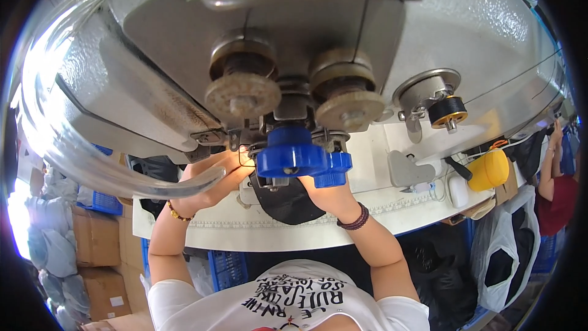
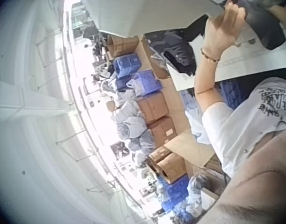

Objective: Stitch together black leather or synthetic shoe upper components using an industrial sewing machine.

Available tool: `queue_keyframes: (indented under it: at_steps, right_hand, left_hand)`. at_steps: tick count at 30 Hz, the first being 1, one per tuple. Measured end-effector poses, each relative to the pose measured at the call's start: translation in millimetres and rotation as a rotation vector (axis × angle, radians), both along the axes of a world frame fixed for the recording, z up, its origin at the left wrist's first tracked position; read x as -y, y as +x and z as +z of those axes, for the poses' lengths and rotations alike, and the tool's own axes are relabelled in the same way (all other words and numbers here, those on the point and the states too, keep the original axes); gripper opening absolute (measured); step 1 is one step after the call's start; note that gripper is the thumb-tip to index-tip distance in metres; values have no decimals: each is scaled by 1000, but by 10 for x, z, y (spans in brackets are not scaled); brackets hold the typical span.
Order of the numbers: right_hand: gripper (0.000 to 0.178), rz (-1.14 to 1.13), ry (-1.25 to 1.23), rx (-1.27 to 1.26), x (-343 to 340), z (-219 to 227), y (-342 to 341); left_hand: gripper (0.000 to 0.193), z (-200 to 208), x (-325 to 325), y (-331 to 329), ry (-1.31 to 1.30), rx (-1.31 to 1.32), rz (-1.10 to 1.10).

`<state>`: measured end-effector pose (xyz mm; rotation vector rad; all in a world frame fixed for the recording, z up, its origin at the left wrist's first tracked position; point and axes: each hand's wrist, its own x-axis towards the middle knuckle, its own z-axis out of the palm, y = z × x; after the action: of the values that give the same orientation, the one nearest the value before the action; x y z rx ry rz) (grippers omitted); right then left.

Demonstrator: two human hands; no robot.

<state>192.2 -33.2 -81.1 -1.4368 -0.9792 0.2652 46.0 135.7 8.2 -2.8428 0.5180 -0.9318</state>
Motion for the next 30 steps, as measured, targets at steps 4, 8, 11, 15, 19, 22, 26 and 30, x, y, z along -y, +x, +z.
queue_keyframes:
  at_steps: [4, 8, 11, 15, 19, 22, 26, 30]
  right_hand:
    - [16, -19, -26, 171, -1, -132, 48]
    - [18, -9, -12, 323, -107, -457, 152]
    - [21, -53, 18, 426, -145, -667, 241]
    - [22, -71, 30, 467, -108, -703, 322]
    - [23, -69, 16, 452, -58, -609, 364]
    - [25, -67, 11, 446, -64, -579, 408]
    - [27, -70, -8, 448, -147, -447, 407]
    - [29, -88, -113, 523, -137, -119, 106]
  left_hand:
    - [26, 79, -1, 17, 43, -33, 9]
    - [24, 89, -51, 50, 91, -11, 15]
    - [21, 56, -90, 71, 0, -38, 32]
    - [23, 18, -141, 73, -35, -90, 29]
    - [26, -38, -150, 81, -87, -18, -3]
    - [25, -87, -150, 66, -70, 10, 35]
    - [22, -138, -172, 40, -8, -31, 111]
    - [22, -199, -170, 39, 31, 18, 115]
